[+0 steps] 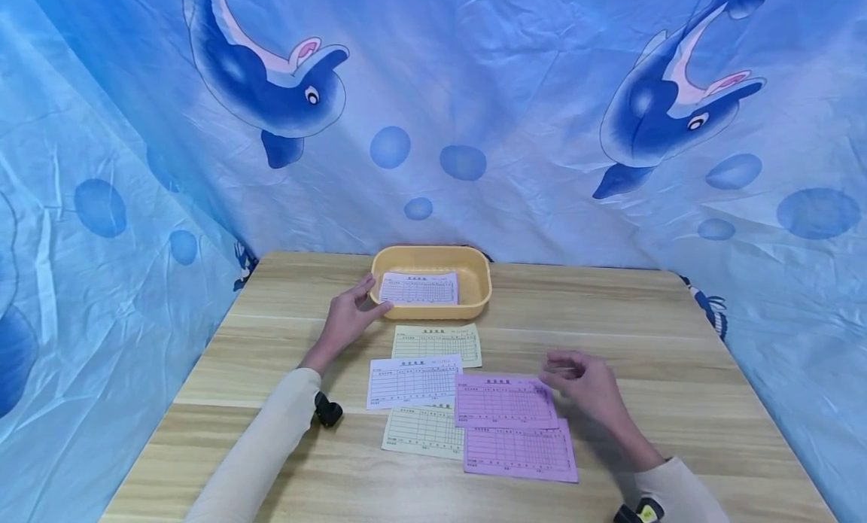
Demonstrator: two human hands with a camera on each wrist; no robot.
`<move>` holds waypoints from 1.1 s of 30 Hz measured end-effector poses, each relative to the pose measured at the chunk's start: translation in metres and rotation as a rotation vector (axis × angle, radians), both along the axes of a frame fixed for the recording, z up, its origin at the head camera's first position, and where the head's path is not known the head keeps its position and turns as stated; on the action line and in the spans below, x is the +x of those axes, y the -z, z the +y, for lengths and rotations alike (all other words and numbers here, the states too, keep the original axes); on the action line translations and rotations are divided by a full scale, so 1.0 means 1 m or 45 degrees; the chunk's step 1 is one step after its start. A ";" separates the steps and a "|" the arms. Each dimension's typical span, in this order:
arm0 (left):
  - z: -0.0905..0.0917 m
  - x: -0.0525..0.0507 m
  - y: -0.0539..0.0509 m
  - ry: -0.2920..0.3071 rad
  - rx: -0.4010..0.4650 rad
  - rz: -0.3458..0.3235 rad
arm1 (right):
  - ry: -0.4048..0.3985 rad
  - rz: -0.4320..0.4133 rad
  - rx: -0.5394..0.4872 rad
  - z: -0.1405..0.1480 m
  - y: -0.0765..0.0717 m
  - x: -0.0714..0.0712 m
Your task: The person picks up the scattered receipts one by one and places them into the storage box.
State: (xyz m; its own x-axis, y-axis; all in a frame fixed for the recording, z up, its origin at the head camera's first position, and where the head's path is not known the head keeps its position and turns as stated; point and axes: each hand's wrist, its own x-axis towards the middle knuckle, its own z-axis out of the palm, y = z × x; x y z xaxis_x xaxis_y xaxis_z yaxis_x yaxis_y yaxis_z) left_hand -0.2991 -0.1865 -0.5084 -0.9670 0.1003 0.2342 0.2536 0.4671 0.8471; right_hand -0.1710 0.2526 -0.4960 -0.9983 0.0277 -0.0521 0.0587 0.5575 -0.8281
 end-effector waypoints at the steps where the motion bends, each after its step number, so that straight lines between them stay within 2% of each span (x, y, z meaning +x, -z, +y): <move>1: 0.000 0.000 0.000 0.001 0.000 0.002 | -0.001 -0.008 0.005 0.000 0.002 0.001; 10: 0.000 0.002 -0.001 0.003 -0.014 -0.002 | -0.020 0.029 -0.001 0.001 0.016 0.005; 21: 0.001 0.001 0.000 -0.010 -0.017 0.011 | -0.034 0.021 0.109 -0.001 0.026 0.001; 24: 0.001 0.001 -0.001 -0.011 -0.018 0.002 | -0.041 0.002 0.115 -0.003 0.026 0.001; 33: 0.001 0.002 -0.001 -0.006 -0.016 -0.001 | -0.089 -0.032 0.018 -0.002 0.018 0.005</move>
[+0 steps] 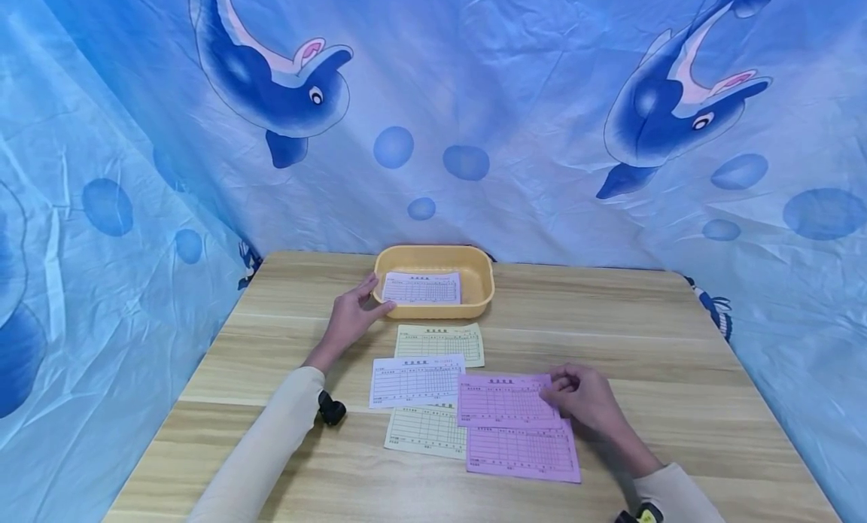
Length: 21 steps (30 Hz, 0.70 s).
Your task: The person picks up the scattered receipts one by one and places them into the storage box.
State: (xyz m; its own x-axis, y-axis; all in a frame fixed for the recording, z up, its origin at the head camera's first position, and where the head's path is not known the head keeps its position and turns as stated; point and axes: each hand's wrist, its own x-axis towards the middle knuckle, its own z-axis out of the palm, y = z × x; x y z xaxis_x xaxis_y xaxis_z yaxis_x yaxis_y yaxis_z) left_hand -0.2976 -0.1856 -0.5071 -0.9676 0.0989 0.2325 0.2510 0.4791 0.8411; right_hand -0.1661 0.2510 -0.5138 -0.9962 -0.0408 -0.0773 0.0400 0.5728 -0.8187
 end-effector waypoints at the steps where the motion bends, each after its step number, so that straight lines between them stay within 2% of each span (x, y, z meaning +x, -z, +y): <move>1: 0.000 0.000 0.000 0.001 0.000 0.003 | -0.007 -0.002 -0.008 0.000 -0.001 0.000; 10: 0.000 0.000 0.000 -0.001 0.001 -0.003 | -0.052 -0.042 -0.105 0.003 -0.009 0.001; 15: -0.001 0.000 0.000 -0.006 -0.011 -0.011 | -0.020 -0.099 -0.135 0.004 -0.010 0.000; 21: -0.001 -0.001 0.001 0.004 -0.016 -0.006 | -0.001 -0.101 -0.145 0.004 -0.012 0.001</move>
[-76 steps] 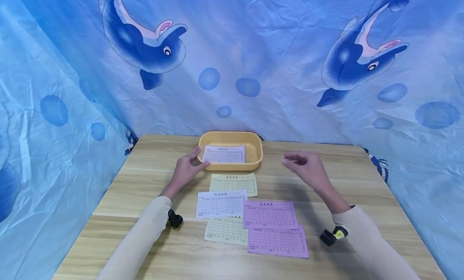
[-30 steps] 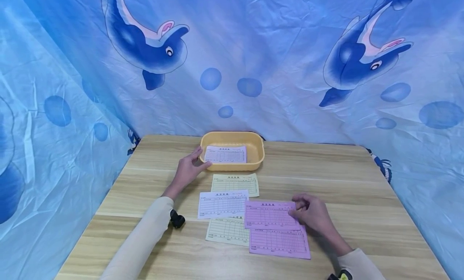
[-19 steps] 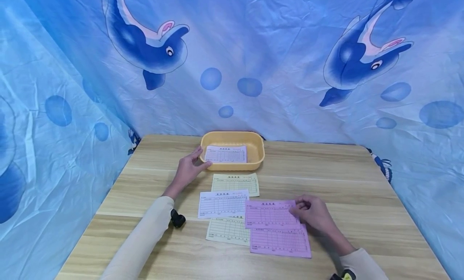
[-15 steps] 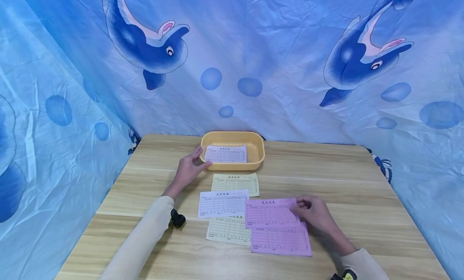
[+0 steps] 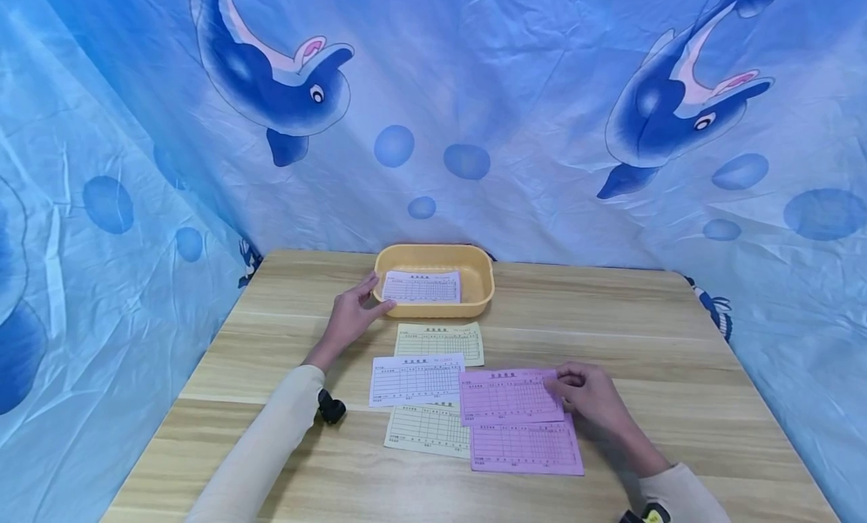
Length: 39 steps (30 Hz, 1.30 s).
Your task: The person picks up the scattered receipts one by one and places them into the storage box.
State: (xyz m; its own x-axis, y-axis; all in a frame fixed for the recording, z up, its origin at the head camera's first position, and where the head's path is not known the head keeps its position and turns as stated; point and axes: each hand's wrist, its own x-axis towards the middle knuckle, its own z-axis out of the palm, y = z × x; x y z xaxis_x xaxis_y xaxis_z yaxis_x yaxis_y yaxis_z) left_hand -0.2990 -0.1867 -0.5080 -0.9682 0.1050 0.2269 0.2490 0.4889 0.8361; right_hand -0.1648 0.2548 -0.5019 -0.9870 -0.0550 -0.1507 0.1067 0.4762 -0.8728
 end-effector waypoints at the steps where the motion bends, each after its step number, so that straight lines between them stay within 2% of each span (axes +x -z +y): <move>1: 0.000 0.000 0.000 0.001 0.001 -0.002 | 0.003 -0.004 -0.008 0.000 -0.001 0.000; 6: 0.000 0.001 -0.001 0.009 0.002 0.002 | 0.000 -0.012 -0.070 -0.003 -0.009 0.001; 13: 0.000 0.001 -0.001 0.017 -0.006 0.028 | -0.006 0.062 0.037 -0.006 -0.018 -0.004; 18: 0.000 0.000 0.001 0.015 -0.009 0.030 | -0.014 0.094 0.002 -0.010 -0.024 -0.012; 28: 0.000 0.000 0.001 -0.005 -0.017 0.004 | 0.030 0.145 -0.038 -0.026 -0.047 -0.035; 39: 0.001 -0.001 0.001 0.009 0.003 0.016 | 0.060 0.182 -0.104 -0.051 -0.077 -0.070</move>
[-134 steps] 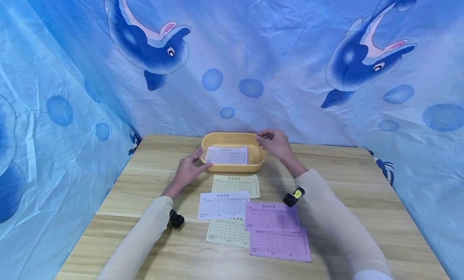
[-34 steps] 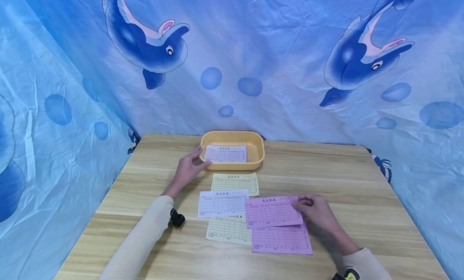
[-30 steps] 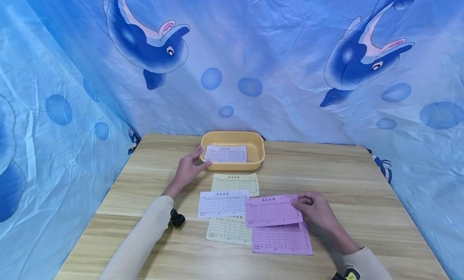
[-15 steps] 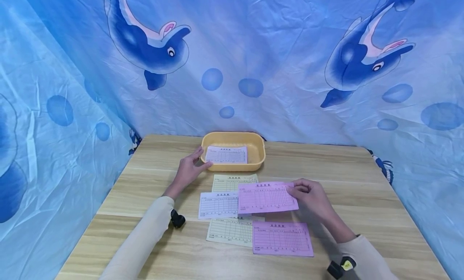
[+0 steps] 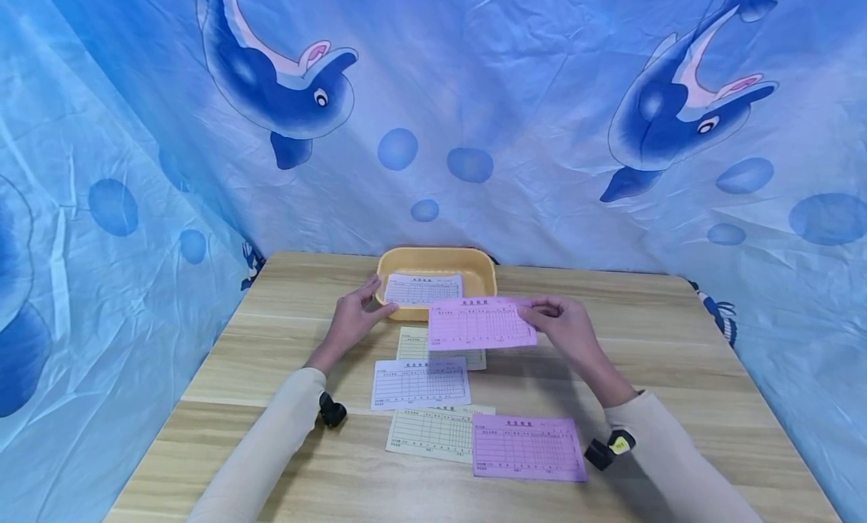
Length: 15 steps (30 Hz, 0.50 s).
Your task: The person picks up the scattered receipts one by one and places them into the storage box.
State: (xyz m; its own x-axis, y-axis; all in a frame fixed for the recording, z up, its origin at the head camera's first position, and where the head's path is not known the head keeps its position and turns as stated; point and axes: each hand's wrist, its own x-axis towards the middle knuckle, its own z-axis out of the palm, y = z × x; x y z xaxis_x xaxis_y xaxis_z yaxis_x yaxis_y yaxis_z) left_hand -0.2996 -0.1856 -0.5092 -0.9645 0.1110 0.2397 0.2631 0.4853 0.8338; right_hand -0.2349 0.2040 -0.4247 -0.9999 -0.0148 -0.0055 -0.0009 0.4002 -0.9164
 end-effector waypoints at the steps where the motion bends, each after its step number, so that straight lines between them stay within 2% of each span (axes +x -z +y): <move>1: 0.000 0.000 0.000 -0.001 -0.001 0.002 | 0.007 0.002 -0.012 -0.003 -0.002 -0.004; 8: -0.001 0.001 0.001 -0.007 -0.006 0.006 | 0.013 0.063 -0.046 -0.025 -0.016 -0.029; 15: 0.000 0.000 0.000 -0.004 0.003 0.010 | 0.016 0.158 -0.193 -0.042 -0.019 -0.060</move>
State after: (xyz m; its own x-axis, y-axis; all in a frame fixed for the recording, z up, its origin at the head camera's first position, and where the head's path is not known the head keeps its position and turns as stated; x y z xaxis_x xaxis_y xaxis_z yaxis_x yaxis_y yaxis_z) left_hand -0.2997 -0.1859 -0.5095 -0.9629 0.1072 0.2478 0.2682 0.4843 0.8328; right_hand -0.2949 0.1621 -0.4054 -0.9929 0.0065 0.1190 -0.1133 0.2583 -0.9594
